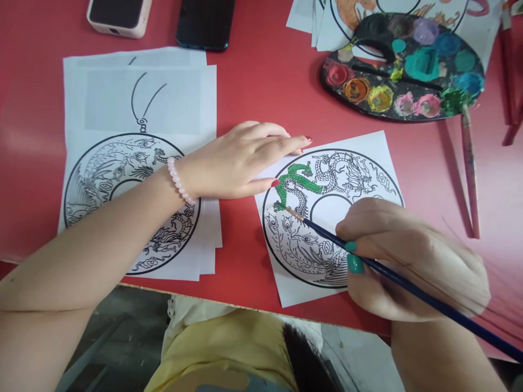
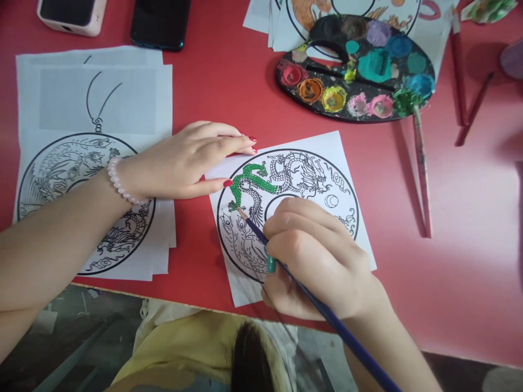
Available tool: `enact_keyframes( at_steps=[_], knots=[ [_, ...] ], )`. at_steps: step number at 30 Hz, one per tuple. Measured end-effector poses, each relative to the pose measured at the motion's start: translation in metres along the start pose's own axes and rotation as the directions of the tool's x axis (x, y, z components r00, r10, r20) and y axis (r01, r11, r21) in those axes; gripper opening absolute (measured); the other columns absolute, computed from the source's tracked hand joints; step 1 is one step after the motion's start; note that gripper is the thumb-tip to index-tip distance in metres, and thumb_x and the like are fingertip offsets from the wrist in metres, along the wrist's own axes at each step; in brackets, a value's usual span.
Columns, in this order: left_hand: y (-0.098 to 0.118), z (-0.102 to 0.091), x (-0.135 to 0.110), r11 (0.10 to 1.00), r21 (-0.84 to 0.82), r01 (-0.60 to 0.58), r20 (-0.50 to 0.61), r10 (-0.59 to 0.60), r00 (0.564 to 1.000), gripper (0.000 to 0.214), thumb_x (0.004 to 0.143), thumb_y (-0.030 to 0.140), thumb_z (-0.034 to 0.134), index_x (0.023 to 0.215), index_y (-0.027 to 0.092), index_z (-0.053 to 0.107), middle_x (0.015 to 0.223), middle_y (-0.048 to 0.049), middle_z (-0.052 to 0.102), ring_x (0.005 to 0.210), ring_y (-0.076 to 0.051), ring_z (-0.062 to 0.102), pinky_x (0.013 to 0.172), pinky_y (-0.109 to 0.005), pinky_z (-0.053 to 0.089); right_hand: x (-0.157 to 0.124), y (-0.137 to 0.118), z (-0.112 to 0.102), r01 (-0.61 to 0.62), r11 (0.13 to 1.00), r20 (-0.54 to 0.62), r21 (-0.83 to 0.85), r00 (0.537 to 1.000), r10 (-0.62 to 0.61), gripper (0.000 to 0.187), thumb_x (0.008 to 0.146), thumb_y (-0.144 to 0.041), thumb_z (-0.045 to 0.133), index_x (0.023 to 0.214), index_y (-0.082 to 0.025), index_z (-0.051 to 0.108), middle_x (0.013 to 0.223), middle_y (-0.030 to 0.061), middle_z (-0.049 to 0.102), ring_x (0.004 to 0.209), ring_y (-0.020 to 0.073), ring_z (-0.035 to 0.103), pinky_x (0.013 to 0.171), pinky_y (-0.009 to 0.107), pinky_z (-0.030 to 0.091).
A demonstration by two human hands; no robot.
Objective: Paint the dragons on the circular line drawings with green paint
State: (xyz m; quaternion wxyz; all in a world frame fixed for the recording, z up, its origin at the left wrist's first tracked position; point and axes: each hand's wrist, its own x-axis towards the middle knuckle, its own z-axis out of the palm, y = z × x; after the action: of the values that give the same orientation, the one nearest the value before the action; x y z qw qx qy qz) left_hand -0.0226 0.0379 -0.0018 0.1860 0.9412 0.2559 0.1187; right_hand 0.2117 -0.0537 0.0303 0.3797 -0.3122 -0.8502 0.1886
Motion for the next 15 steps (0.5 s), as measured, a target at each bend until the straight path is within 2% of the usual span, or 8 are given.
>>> enact_keyframes(
  at_steps=[2, 5, 7, 9, 12, 15],
  knots=[
    [0.0000, 0.0002, -0.0001, 1.000, -0.004, -0.003, -0.002, 0.003, 1.000, 0.062, 0.086, 0.023, 0.054, 0.142, 0.024, 0.029, 0.134, -0.0076, 0.050, 0.129, -0.030, 0.041, 0.106, -0.052, 0.033, 0.0005, -0.0001, -0.0003, 0.037, 0.999, 0.016, -0.033, 0.999, -0.036, 0.020, 0.063, -0.002, 0.051, 0.071, -0.020, 0.047, 0.072, 0.0001, 0.051, 0.071, 0.0142, 0.057, 0.056, 0.034, 0.054],
    [0.0004, -0.0006, 0.0001, 1.000, -0.022, 0.000, 0.003, 0.000, 1.000, 0.059, 0.087, 0.023, 0.052, 0.142, 0.024, 0.031, 0.135, -0.0071, 0.049, 0.129, -0.030, 0.041, 0.106, -0.051, 0.032, 0.0008, 0.0012, -0.0005, 0.031, 0.996, -0.025, -0.079, 0.999, -0.033, 0.020, 0.064, -0.002, 0.052, 0.069, -0.021, 0.048, 0.069, 0.0001, 0.051, 0.070, 0.0158, 0.058, 0.058, 0.036, 0.055],
    [0.0009, -0.0017, 0.0003, 0.999, -0.037, 0.011, 0.007, -0.011, 1.000, 0.057, 0.087, 0.024, 0.052, 0.141, 0.025, 0.032, 0.135, -0.0066, 0.049, 0.130, -0.030, 0.041, 0.107, -0.051, 0.032, 0.0010, 0.0033, 0.0002, 0.070, 0.995, -0.054, -0.074, 0.996, -0.074, 0.021, 0.064, -0.002, 0.052, 0.069, -0.021, 0.048, 0.068, 0.0000, 0.050, 0.068, 0.0160, 0.058, 0.057, 0.035, 0.054],
    [0.0014, -0.0030, 0.0006, 0.999, -0.039, 0.012, 0.012, -0.012, 1.000, 0.056, 0.087, 0.024, 0.052, 0.141, 0.024, 0.033, 0.135, -0.0066, 0.049, 0.129, -0.030, 0.041, 0.107, -0.050, 0.032, 0.0014, 0.0051, 0.0012, 0.101, 0.994, -0.029, -0.031, 0.994, -0.102, 0.022, 0.063, -0.001, 0.053, 0.070, -0.021, 0.048, 0.069, 0.0005, 0.050, 0.066, 0.0163, 0.058, 0.054, 0.034, 0.053],
    [0.0022, -0.0047, 0.0009, 1.000, 0.000, -0.005, 0.023, 0.005, 1.000, 0.056, 0.088, 0.025, 0.051, 0.141, 0.020, 0.033, 0.135, -0.0088, 0.050, 0.128, -0.029, 0.042, 0.105, -0.048, 0.033, 0.0026, 0.0048, 0.0016, 0.051, 0.996, 0.048, 0.068, 0.997, -0.054, 0.023, 0.062, -0.002, 0.054, 0.073, -0.021, 0.048, 0.074, 0.0024, 0.051, 0.065, 0.0172, 0.056, 0.049, 0.035, 0.050],
    [0.0027, -0.0054, 0.0010, 0.999, 0.042, -0.008, 0.034, 0.006, 0.999, 0.055, 0.089, 0.024, 0.050, 0.141, 0.017, 0.032, 0.136, -0.0105, 0.050, 0.128, -0.027, 0.042, 0.106, -0.045, 0.034, 0.0042, 0.0018, 0.0008, 0.062, 0.995, 0.007, 0.080, 0.998, -0.063, 0.024, 0.060, 0.001, 0.053, 0.071, -0.020, 0.048, 0.072, 0.0026, 0.050, 0.065, 0.0173, 0.054, 0.048, 0.034, 0.048]
  ],
)
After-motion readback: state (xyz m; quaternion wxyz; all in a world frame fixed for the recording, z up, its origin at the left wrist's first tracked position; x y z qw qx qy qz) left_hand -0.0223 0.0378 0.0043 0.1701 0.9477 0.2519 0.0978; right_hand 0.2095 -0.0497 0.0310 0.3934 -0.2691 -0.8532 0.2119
